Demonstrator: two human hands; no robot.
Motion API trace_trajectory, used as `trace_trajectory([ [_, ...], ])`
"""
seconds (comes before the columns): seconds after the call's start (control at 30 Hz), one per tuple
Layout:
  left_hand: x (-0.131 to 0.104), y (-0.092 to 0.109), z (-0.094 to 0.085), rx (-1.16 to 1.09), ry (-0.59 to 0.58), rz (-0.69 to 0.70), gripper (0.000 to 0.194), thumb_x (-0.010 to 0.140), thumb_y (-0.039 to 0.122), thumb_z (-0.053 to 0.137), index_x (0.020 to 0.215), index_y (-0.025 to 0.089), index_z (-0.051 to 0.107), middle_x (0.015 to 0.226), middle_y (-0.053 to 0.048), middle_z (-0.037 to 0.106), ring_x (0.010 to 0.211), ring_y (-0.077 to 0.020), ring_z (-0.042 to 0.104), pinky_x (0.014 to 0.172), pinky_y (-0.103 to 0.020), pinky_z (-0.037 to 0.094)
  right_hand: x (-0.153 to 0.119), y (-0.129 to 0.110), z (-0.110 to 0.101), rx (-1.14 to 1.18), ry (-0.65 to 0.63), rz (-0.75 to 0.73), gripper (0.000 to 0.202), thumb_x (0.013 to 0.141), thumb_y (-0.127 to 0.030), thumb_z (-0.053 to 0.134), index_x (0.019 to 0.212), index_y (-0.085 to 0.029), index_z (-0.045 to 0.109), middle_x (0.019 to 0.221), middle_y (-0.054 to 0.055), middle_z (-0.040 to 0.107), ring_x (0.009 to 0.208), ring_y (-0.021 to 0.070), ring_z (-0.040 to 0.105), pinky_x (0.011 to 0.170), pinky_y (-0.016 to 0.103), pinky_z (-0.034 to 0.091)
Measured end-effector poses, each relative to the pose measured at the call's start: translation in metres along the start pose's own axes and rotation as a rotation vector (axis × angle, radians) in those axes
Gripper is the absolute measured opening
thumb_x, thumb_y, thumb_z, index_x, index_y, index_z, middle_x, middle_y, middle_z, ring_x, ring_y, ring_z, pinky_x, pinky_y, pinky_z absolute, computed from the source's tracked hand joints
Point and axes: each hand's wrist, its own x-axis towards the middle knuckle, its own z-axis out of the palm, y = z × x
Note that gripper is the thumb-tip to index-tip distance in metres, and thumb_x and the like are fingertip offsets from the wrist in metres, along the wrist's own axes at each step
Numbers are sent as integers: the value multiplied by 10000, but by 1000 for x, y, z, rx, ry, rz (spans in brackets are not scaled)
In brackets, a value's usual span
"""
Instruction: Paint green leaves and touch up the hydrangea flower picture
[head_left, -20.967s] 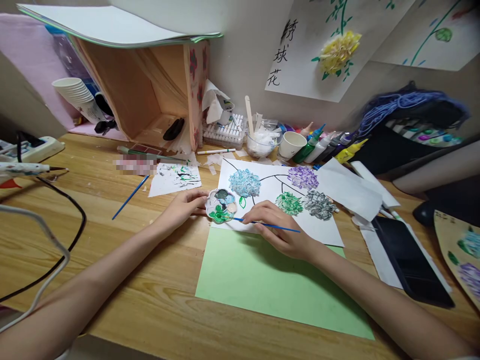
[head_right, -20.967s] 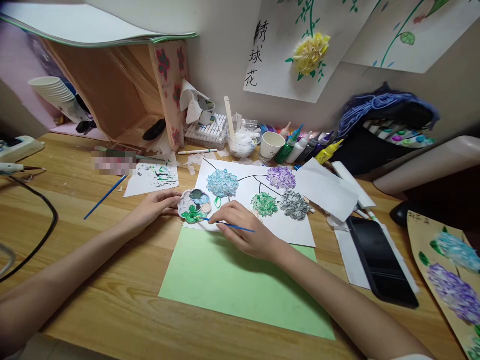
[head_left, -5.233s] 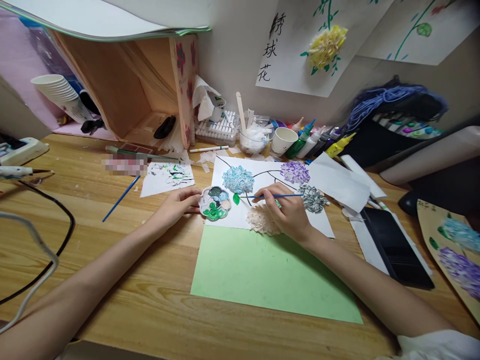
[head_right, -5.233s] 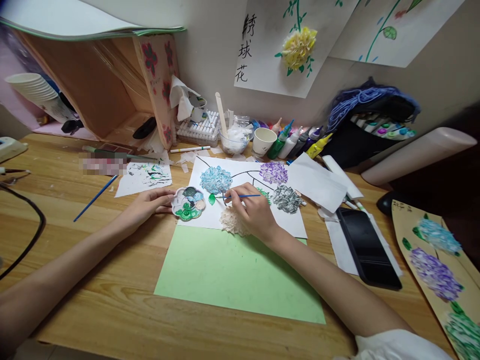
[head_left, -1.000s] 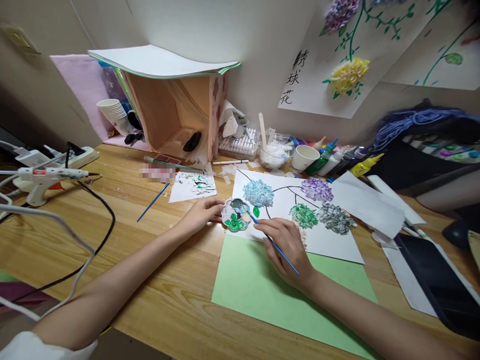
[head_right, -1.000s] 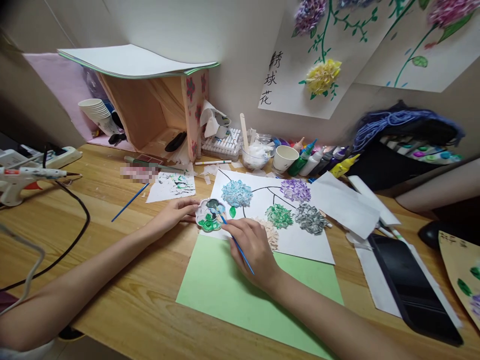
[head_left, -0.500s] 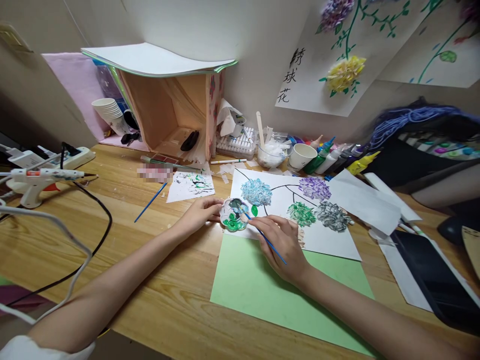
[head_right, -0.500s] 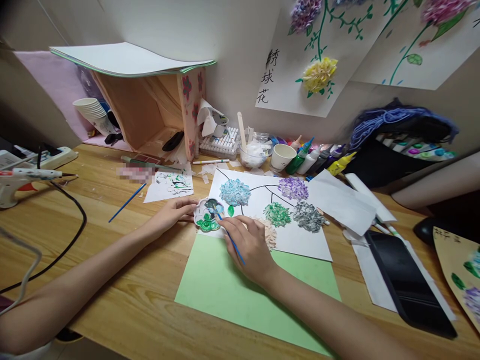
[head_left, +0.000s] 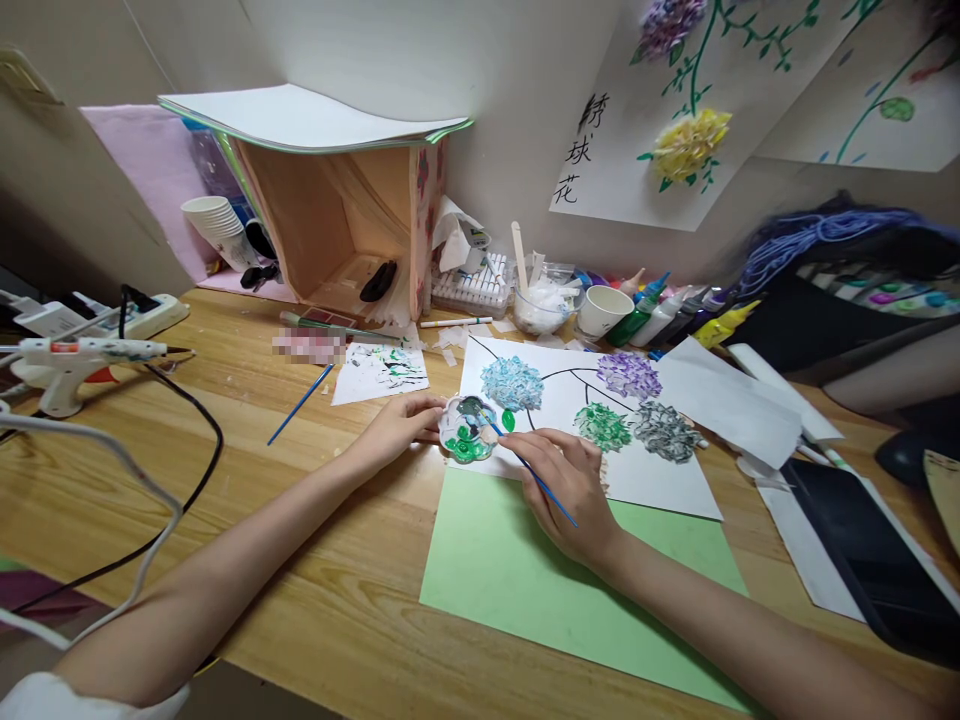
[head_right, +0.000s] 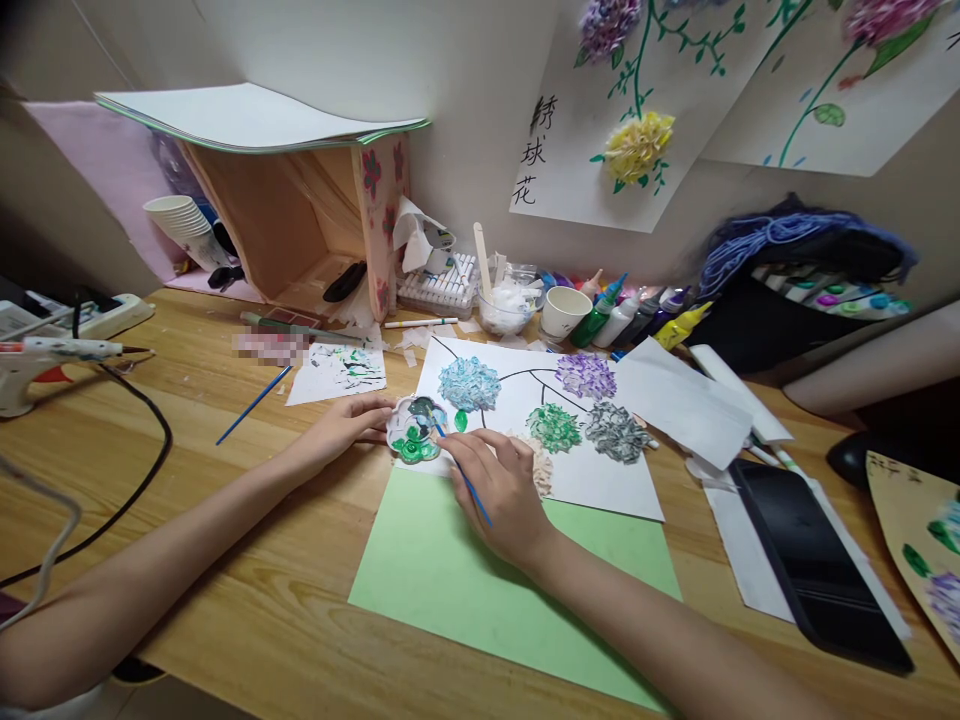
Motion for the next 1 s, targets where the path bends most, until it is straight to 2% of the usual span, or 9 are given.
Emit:
trace_trajectory([
  [0.3,0,0,-1,21,-7,7,266,617,291,768,811,134,677,809,-35,707,663,-120,635,699,-270,524,-1,2,3,1,-27,1,313,929,-127,436,1203,-245,533,1075,17,726,1014,209,567,848,366,310],
  [0.5,0,-1,-1,21,3,15,290,601,311,785,806,140,674,810,-35,707,665,-126,641,703,-279,531,-2,2,1,34,-15,-2,344,930,-133,430,1238,-258,521,1071,16,726,1010,209,574,854,370,317],
  [0.67,-1,-1,-1,26,2,11,296,599,313,788,806,136,671,821,-41,713,660,-122,643,689,-265,530,-1,1,-4,62,18,-18,326,910,-115,435,1189,-253,532,1030,16,729,980,210,570,832,366,320],
  [0.83,-1,-1,-2,42,16,0,321,609,327,786,849,141,681,836,-39,716,669,-132,660,682,-262,529,-2,8,-12,100,94,30,306,871,-109,429,1102,-272,546,966,8,723,937,220,569,818,381,323],
  [1.0,-1,1,-3,58,19,3,369,584,370,796,847,139,680,832,-46,722,692,-152,675,702,-279,539,-4,25,-19,62,242,83,231,797,-116,431,923,-269,549,823,12,687,867,241,567,806,407,334],
])
